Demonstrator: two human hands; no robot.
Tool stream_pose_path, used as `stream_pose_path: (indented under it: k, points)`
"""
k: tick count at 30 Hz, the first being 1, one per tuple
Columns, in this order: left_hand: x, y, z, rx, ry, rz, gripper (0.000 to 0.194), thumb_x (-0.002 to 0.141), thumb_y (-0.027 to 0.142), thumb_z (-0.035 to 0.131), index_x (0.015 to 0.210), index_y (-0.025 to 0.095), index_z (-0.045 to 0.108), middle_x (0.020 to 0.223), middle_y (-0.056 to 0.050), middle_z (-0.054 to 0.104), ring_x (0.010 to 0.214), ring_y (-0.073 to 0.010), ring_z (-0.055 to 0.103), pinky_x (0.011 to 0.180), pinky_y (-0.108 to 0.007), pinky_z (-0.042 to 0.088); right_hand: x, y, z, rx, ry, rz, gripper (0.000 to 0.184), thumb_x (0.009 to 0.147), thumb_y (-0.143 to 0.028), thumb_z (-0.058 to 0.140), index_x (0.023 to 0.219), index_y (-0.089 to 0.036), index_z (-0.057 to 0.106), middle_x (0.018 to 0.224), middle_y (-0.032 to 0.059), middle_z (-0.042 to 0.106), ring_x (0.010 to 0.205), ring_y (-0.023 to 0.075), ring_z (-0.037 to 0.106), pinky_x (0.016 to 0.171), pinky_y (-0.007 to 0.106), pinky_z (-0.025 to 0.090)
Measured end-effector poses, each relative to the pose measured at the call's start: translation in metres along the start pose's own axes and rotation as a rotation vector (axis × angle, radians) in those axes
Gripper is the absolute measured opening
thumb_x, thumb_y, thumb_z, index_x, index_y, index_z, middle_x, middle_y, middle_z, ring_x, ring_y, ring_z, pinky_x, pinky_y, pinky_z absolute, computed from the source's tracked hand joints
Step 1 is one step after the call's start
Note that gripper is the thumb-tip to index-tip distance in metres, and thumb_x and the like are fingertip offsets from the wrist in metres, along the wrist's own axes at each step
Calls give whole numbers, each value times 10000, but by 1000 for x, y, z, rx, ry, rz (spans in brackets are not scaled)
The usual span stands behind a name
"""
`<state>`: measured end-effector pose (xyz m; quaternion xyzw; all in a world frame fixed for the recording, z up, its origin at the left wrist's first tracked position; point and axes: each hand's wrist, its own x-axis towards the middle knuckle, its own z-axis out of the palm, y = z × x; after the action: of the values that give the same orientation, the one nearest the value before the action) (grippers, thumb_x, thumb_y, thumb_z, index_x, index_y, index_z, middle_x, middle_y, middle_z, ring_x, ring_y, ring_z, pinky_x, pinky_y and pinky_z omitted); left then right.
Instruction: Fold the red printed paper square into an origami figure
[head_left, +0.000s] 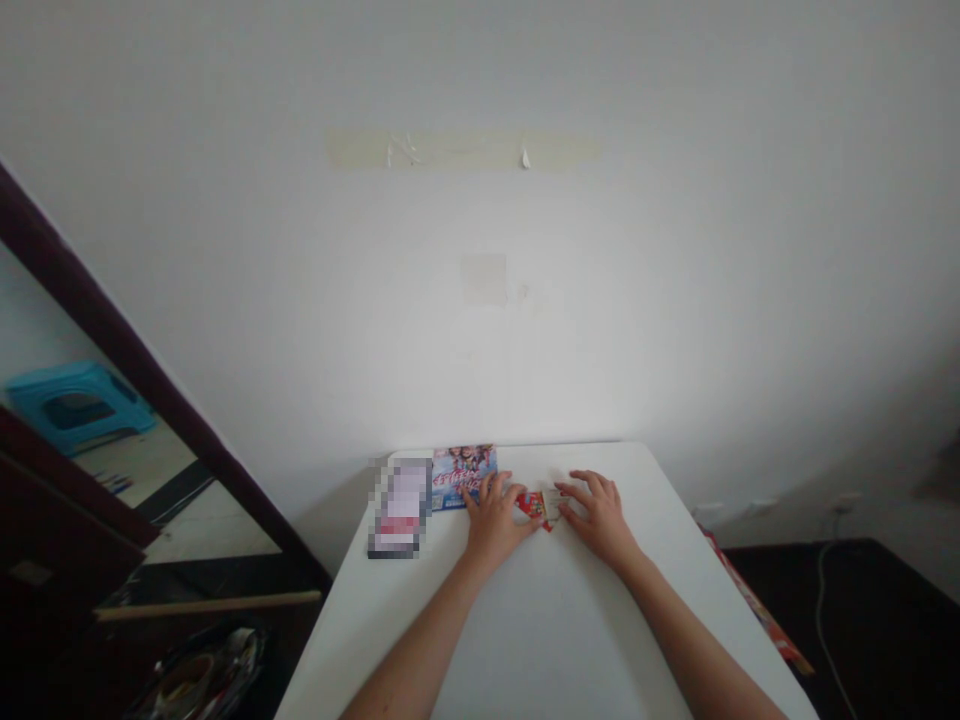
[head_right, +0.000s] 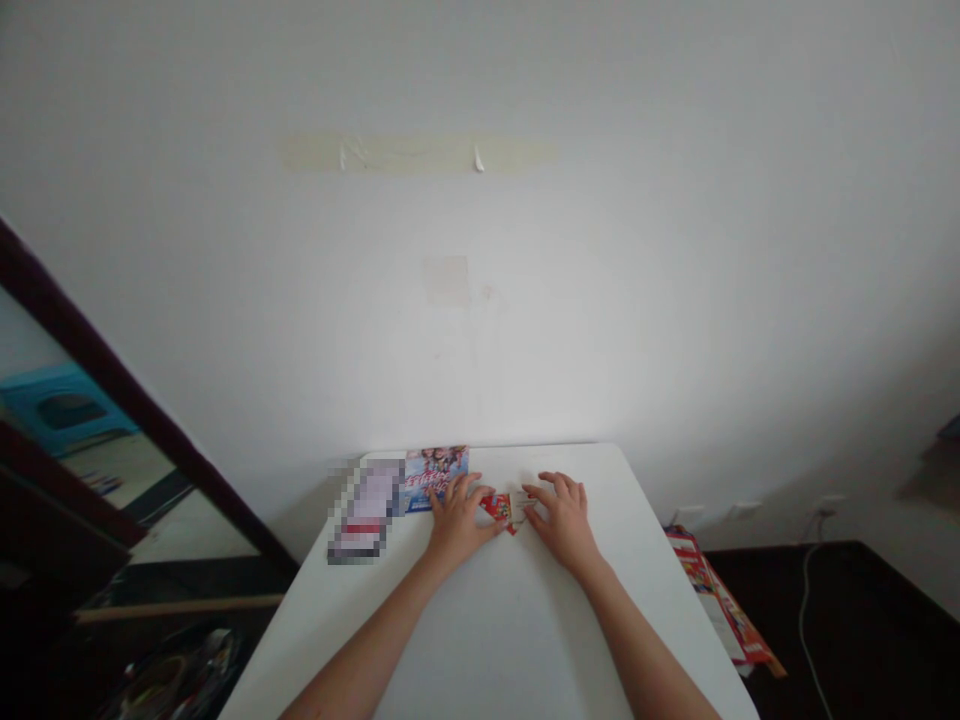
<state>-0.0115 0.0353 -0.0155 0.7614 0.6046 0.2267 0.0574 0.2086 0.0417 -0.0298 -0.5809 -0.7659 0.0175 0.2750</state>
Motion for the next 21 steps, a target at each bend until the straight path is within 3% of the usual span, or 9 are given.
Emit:
stream_pose_path:
  k: [9, 14, 21]
  points:
    - [-1, 0, -2, -69, 32, 30, 497, 668, 475, 821, 1133, 393, 665, 1424, -30, 481, 1372, -362, 340, 1094, -765, 96, -1, -1, 1, 15, -21, 5, 306, 912, -421, 544, 1198, -435, 652, 1335, 39, 553, 1303, 312, 418, 1094, 611, 293]
    - [-2, 1, -5, -90, 22, 64, 511, 633, 471, 847, 1109, 402, 675, 1425, -29, 474, 1374, -362, 334, 1096, -768, 53, -1, 4, 6, 87, 28, 4, 223, 906, -398, 547, 1031, -366, 730, 1276, 38, 603, 1318, 328, 398, 1082, 605, 310]
    - [-1, 0, -4, -96, 47, 100, 591, 620, 477, 852, 1168, 415, 642, 1431, -28, 465, 1361, -373, 353, 1093, -765, 88, 1, 9, 10, 234, 106, 3, 134, 840, -358, 625, 855, -309, 749, 1169, 50, 660, 1269, 320, 433, 1055, 564, 355]
